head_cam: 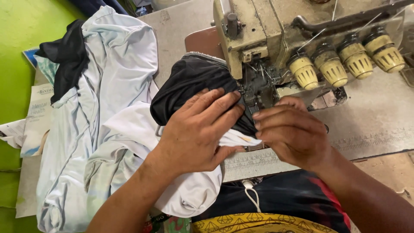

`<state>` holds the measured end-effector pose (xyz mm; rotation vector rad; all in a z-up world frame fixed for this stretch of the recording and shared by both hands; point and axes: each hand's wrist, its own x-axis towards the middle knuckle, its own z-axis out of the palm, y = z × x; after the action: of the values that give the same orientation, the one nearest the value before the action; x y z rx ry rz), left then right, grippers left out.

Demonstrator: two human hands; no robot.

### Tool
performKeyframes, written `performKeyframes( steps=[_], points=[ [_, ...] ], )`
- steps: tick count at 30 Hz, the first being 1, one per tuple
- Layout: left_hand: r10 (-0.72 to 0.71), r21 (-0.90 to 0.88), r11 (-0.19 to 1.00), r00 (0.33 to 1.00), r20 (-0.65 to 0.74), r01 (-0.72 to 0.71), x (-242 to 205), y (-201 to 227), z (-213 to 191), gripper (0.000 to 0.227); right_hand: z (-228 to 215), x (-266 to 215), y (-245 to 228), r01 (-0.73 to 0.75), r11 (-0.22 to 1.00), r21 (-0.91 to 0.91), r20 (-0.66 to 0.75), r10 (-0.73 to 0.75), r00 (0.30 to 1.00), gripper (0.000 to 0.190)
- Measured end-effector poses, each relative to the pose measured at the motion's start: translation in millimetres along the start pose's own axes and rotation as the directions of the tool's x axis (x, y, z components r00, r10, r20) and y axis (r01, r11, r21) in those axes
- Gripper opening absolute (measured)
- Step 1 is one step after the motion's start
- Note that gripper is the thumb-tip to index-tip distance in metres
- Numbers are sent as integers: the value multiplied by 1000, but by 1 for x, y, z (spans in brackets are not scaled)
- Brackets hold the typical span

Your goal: Threading an industrial overlock sewing machine using tweezers and pliers to guide thread through various needles and tensioners.

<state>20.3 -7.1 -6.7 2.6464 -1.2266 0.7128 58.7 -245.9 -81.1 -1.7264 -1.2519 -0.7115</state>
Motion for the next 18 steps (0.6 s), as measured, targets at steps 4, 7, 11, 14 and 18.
performKeyframes(
  steps=[4, 7, 11, 14, 18],
  points=[
    [-31, -210, 978, 998, -57, 18, -12, 0, -12, 69, -3, 12, 2, 23, 999, -25, 3, -23, 1000, 9],
    [-63, -56, 997, 951, -303, 48, -36, 4, -13, 17, -7, 13, 0, -39, 995, -97, 67, 46, 997, 6],
    [-385, -170, 912, 922, -39, 374, -50, -4, -17, 37, -8, 16, 1, -32, 996, -80, 116, 41, 992, 7],
    [-404, -262, 882, 915, 7, 391, -51, -16, -16, 29, -6, 15, -4, -76, 991, -107, 126, 90, 988, 6],
    [-434, -416, 760, 866, 247, 499, -29, -30, -47, 11, -11, 14, -7, -220, 951, -219, 205, 265, 942, 31]
  ],
)
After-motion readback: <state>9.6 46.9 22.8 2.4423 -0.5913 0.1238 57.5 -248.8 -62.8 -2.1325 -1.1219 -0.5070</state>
